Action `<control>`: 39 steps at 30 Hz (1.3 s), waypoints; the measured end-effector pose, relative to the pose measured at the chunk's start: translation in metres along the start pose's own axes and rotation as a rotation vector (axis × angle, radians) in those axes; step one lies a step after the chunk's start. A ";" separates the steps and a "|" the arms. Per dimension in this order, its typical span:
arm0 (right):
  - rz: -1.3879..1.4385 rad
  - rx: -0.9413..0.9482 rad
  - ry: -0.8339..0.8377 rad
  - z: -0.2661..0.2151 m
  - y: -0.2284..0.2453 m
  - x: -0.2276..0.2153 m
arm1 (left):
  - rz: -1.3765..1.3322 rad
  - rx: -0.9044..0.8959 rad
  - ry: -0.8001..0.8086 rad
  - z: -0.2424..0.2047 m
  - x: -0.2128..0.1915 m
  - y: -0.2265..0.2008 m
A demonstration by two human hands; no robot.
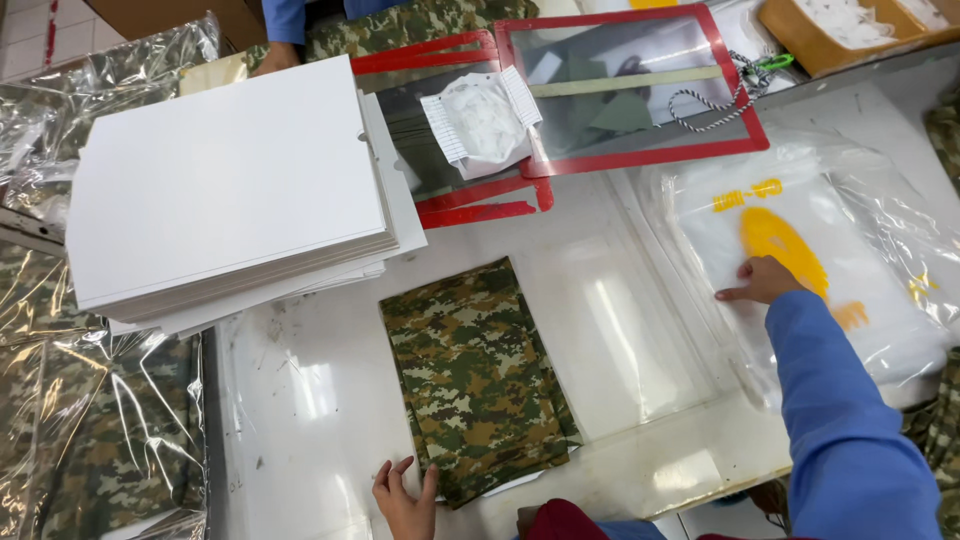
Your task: The person folds camouflage-patterned garments and places them into plastic bags, sealing each bag after insertion.
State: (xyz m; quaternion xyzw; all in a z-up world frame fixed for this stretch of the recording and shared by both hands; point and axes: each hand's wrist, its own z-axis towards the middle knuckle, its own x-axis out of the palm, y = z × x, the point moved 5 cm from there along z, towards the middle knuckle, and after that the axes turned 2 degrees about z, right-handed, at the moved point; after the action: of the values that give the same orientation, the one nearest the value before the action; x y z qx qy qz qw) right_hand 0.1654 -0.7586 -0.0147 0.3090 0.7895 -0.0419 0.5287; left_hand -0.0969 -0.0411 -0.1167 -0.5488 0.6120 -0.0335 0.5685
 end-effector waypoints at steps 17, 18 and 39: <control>0.770 -0.271 -0.471 -0.034 0.011 -0.044 | -0.139 0.005 -0.036 -0.026 -0.069 -0.040; 0.761 -0.272 -0.463 -0.037 0.027 -0.044 | -0.140 -0.006 -0.035 -0.030 -0.066 -0.049; 0.328 -0.493 -0.625 -0.147 0.146 0.111 | -0.837 -0.436 0.115 -0.039 -0.061 -0.020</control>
State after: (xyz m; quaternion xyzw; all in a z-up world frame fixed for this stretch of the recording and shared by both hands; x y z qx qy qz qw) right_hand 0.0963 -0.5336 -0.0076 0.2675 0.5182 0.1409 0.8000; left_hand -0.1281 -0.0287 -0.0493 -0.8520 0.3615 -0.1606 0.3429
